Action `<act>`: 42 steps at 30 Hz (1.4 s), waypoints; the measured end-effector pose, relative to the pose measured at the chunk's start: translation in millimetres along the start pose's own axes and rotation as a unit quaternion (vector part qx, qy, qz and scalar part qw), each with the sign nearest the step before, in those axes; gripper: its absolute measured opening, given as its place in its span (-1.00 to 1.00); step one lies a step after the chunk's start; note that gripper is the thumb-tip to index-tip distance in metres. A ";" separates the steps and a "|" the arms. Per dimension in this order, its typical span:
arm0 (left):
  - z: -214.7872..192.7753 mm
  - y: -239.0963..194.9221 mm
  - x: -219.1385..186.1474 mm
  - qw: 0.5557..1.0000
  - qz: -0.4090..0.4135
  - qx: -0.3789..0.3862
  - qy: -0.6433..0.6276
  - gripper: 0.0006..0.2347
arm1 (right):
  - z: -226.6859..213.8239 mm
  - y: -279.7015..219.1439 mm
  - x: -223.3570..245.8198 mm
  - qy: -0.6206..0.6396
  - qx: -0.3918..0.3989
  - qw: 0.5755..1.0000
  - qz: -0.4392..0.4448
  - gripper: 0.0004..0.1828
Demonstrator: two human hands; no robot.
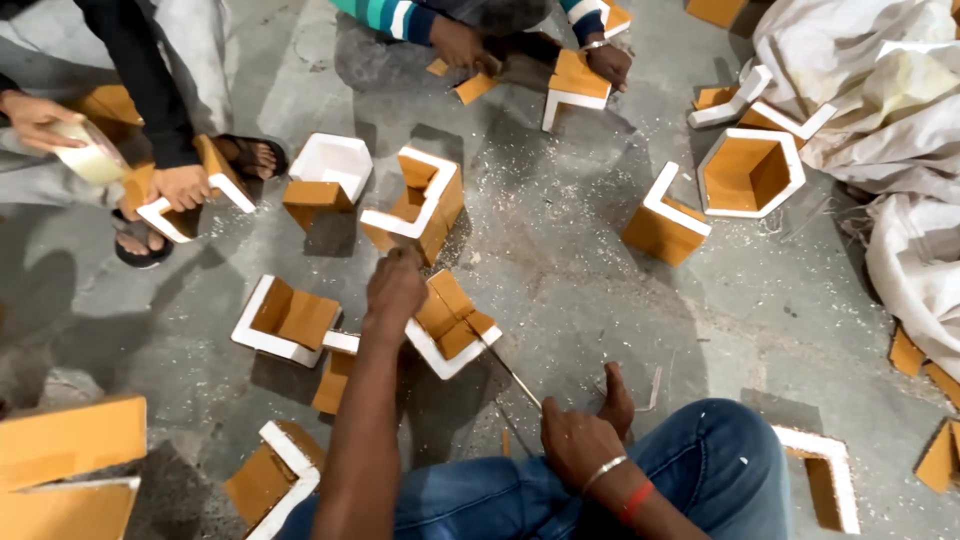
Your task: Cutting foam and cardboard corner protectors using a hand saw and knife on the workshop floor.
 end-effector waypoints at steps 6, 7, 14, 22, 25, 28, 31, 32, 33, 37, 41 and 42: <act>-6.0 -95.8 -95.7 0.977 0.091 0.112 0.157 -0.42 | 5.2 30.2 3.2 -0.026 -0.020 0.999 -0.020 -0.76; 11.7 -95.6 -83.5 0.977 0.089 0.110 0.159 -0.42 | 4.0 32.7 7.0 -0.025 -0.022 0.999 -0.023 -0.76; 52.3 -85.2 -57.9 0.950 0.092 0.098 0.280 -0.76 | -7.7 37.2 11.3 -0.015 -0.023 1.000 -0.003 -0.80; 50.1 -83.9 -50.6 0.979 0.056 0.125 0.149 -0.51 | 26.1 36.0 8.2 -0.010 -0.032 0.999 0.023 -0.80; 57.5 -79.3 -40.2 0.973 0.025 0.048 0.224 -0.41 | 31.7 26.5 2.9 0.005 -0.026 0.999 0.038 -0.80; 50.5 -78.3 -45.0 0.973 -0.005 0.072 0.218 -0.81 | 28.8 21.1 4.0 0.014 -0.030 0.999 0.032 -0.78; 45.8 -78.9 -46.3 0.976 -0.001 0.071 0.206 -0.78 | 28.0 30.0 6.7 0.009 -0.049 0.999 0.020 -0.71; 46.2 -77.7 -46.7 0.976 0.008 0.073 0.204 -0.79 | 32.8 39.6 3.7 0.008 -0.041 0.999 0.027 -0.71; 46.7 -76.6 -47.3 0.976 0.017 0.076 0.203 -0.79 | 37.5 49.1 0.4 0.007 -0.032 0.999 0.035 -0.71; 47.7 -75.9 -50.8 0.975 0.046 0.064 0.209 -0.79 | 58.9 93.0 -7.5 0.028 0.026 0.997 0.064 -0.76; 48.8 -77.0 -51.3 0.977 0.042 0.061 0.199 -0.78 | 64.2 76.7 -10.8 0.035 0.029 0.997 0.060 -0.74; 48.3 -73.6 -51.0 0.977 0.044 0.058 0.202 -0.79 | 62.0 69.7 -11.0 0.030 0.023 0.998 0.055 -0.73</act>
Point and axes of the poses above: each hand's wrist, its own y-axis towards the middle knuckle, its own z-axis out of the palm, x = y × z, the point moved 10 cm from there along y, towards the middle knuckle, and after that the axes turned 2 degrees about -z, right-handed, at the moved point
